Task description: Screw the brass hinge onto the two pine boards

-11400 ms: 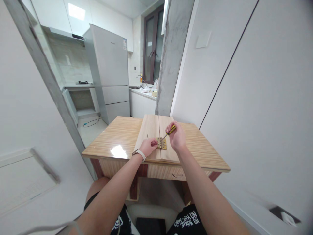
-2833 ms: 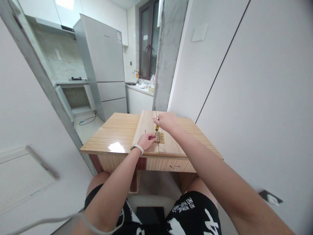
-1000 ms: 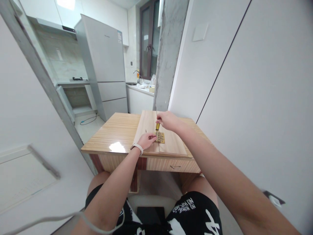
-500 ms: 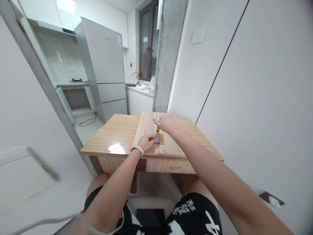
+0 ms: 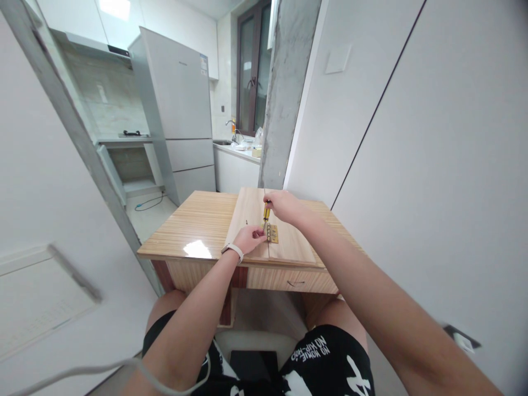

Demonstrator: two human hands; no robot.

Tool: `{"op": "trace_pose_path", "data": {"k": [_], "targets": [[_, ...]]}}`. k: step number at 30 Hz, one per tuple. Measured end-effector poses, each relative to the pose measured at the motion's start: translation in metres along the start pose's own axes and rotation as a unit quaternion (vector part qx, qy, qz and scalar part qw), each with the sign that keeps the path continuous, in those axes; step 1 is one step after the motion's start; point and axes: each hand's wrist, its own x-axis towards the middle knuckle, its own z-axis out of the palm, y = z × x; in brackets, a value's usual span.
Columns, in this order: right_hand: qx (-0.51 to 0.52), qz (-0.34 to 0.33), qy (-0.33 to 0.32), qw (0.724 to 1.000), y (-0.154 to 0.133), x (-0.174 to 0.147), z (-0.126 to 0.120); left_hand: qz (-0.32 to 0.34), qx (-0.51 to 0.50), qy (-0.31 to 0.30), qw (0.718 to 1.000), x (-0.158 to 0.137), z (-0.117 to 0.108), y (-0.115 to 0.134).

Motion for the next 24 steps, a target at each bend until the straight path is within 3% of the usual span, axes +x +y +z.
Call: {"op": "trace_pose_path", "data": {"k": [7, 14, 17, 21, 24], "targets": [[-0.077, 0.071, -0.001, 0.995, 0.002, -0.004, 0.003, -0.019, -0.017, 0.006, 1.000, -0.002, -0.002, 0.007], [-0.085, 0.115, 0.044, 0.989, -0.017, -0.005, 0.011, 0.011, 0.005, -0.003, 1.000, 0.000, -0.003, 0.009], [-0.052, 0.076, 0.051, 0.994, -0.018, -0.005, 0.011, 0.007, 0.023, 0.005, 1.000, 0.000, -0.004, 0.008], [0.019, -0.028, 0.040, 0.999, -0.006, -0.003, 0.009, 0.003, 0.030, 0.010, 1.000, 0.000, -0.004, 0.006], [0.045, -0.053, 0.025, 0.997, 0.003, -0.002, 0.008, 0.002, 0.008, 0.005, 1.000, 0.001, -0.002, 0.001]]}}
